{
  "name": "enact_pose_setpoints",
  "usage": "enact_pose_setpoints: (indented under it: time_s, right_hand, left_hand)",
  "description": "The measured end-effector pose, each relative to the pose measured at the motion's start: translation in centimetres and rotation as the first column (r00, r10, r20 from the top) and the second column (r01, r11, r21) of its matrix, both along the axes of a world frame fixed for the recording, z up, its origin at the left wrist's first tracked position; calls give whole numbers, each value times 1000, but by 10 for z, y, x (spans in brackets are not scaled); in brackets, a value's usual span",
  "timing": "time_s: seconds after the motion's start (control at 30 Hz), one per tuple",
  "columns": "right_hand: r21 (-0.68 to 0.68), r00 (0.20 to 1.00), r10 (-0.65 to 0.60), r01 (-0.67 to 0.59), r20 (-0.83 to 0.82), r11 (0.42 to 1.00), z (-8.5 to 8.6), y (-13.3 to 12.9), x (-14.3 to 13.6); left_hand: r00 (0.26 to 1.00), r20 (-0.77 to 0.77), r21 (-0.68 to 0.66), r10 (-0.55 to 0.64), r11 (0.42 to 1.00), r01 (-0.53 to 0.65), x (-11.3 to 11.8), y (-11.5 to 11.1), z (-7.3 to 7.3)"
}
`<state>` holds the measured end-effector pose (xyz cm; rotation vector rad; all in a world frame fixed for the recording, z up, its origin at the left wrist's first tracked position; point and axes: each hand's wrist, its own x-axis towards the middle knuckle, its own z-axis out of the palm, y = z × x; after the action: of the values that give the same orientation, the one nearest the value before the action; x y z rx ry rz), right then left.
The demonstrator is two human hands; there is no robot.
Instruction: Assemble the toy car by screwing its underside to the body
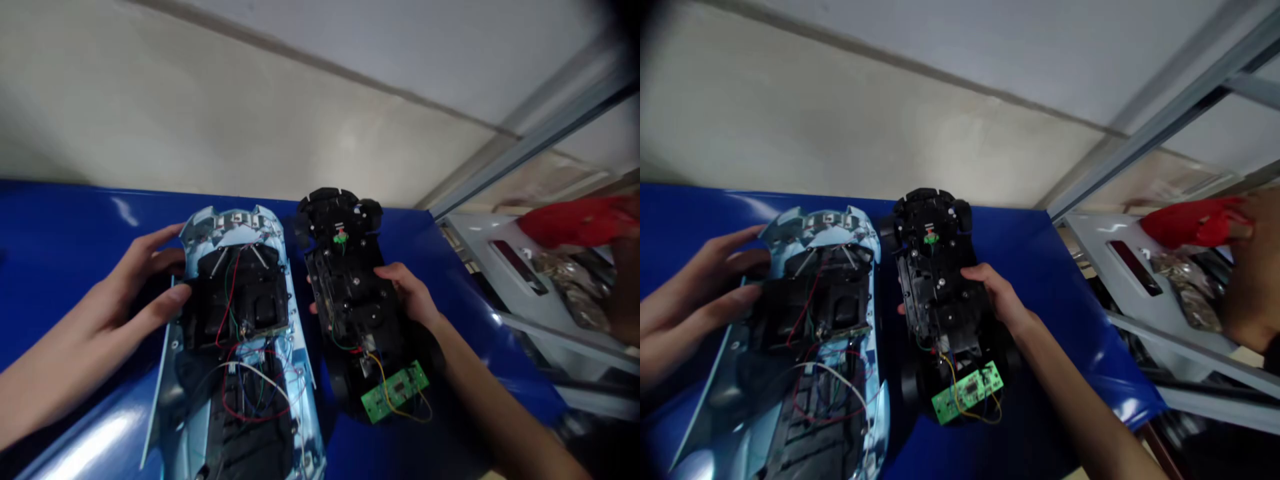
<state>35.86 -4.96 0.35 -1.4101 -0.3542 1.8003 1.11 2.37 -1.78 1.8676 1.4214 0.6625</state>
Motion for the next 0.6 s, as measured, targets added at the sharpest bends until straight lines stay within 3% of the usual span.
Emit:
enact_pose_setpoints:
  time_s: [0.1,0.4,0.6]
  right_hand:
    - [-31,1000,-5,5,0,1000,-5,-1,1]
    - [-35,997,43,-46,-69,998,-3,-5,2]
    - [1,996,51,-51,-72,999,-9,-6,4]
  left_hand:
    - [998,45,-49,46,998,-44,6,-4,5]
    - [997,-6,62,74,995,-73,14,-7,6]
    - [997,14,25,82,996,-82,13,-5,6]
